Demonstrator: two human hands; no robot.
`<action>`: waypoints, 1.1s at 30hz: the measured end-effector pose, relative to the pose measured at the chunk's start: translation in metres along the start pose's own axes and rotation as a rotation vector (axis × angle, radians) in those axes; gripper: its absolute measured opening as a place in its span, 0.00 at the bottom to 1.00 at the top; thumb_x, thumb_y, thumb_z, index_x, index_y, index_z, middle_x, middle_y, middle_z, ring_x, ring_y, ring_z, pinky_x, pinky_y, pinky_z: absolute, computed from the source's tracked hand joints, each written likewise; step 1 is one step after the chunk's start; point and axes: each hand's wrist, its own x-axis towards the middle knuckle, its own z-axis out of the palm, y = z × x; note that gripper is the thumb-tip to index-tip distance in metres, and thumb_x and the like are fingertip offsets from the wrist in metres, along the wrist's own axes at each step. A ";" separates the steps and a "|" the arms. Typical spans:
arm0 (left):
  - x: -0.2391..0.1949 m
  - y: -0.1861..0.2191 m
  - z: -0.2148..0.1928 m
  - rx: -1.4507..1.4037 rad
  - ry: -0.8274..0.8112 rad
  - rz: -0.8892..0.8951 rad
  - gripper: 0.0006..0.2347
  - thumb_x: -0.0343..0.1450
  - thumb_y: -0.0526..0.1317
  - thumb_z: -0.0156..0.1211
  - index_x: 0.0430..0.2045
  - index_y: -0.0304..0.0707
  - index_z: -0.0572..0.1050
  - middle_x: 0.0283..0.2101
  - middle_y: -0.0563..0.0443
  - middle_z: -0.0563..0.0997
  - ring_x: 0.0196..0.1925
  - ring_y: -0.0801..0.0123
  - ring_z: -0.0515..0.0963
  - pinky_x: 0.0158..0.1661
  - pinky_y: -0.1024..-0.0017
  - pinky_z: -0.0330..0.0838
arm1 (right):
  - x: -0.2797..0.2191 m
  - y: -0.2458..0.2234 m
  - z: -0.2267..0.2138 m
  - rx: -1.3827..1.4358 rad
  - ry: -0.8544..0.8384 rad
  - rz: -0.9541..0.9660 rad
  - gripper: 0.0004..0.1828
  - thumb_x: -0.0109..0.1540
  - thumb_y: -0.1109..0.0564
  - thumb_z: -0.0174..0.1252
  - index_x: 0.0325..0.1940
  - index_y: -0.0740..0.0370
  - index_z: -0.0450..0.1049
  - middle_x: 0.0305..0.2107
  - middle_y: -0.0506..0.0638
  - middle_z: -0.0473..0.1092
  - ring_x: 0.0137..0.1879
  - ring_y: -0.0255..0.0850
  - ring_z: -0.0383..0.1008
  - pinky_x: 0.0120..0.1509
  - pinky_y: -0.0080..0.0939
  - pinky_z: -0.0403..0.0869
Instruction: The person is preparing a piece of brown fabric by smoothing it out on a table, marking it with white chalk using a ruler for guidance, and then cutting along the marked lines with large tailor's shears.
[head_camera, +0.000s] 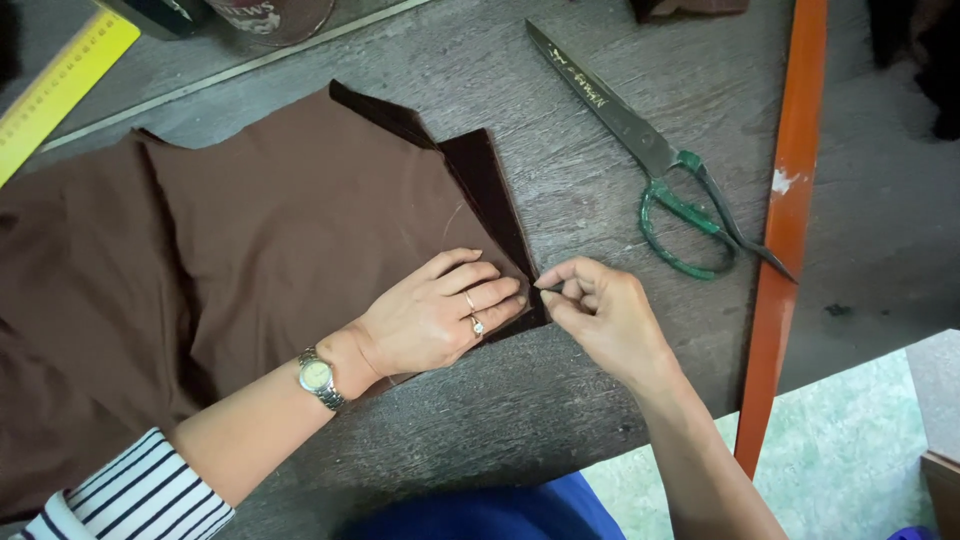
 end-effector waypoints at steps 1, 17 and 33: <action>0.000 0.000 0.000 0.003 0.004 -0.002 0.12 0.75 0.38 0.41 0.38 0.33 0.76 0.43 0.46 0.76 0.47 0.56 0.73 0.55 0.54 0.64 | 0.002 0.001 0.000 0.027 -0.016 -0.005 0.10 0.54 0.67 0.58 0.39 0.65 0.76 0.13 0.46 0.60 0.19 0.29 0.66 0.20 0.31 0.67; 0.002 -0.002 0.000 -0.008 0.002 -0.011 0.12 0.75 0.38 0.42 0.37 0.33 0.76 0.41 0.45 0.76 0.47 0.55 0.73 0.55 0.54 0.65 | 0.003 -0.011 -0.008 -0.025 -0.167 0.046 0.18 0.50 0.70 0.56 0.45 0.63 0.73 0.12 0.45 0.58 0.17 0.29 0.62 0.24 0.31 0.69; 0.002 -0.002 -0.001 -0.023 -0.005 -0.025 0.12 0.75 0.38 0.42 0.37 0.33 0.76 0.41 0.46 0.76 0.47 0.55 0.74 0.56 0.54 0.65 | 0.004 -0.013 -0.002 0.022 -0.077 0.059 0.06 0.56 0.67 0.58 0.37 0.64 0.76 0.12 0.45 0.59 0.17 0.28 0.61 0.22 0.28 0.65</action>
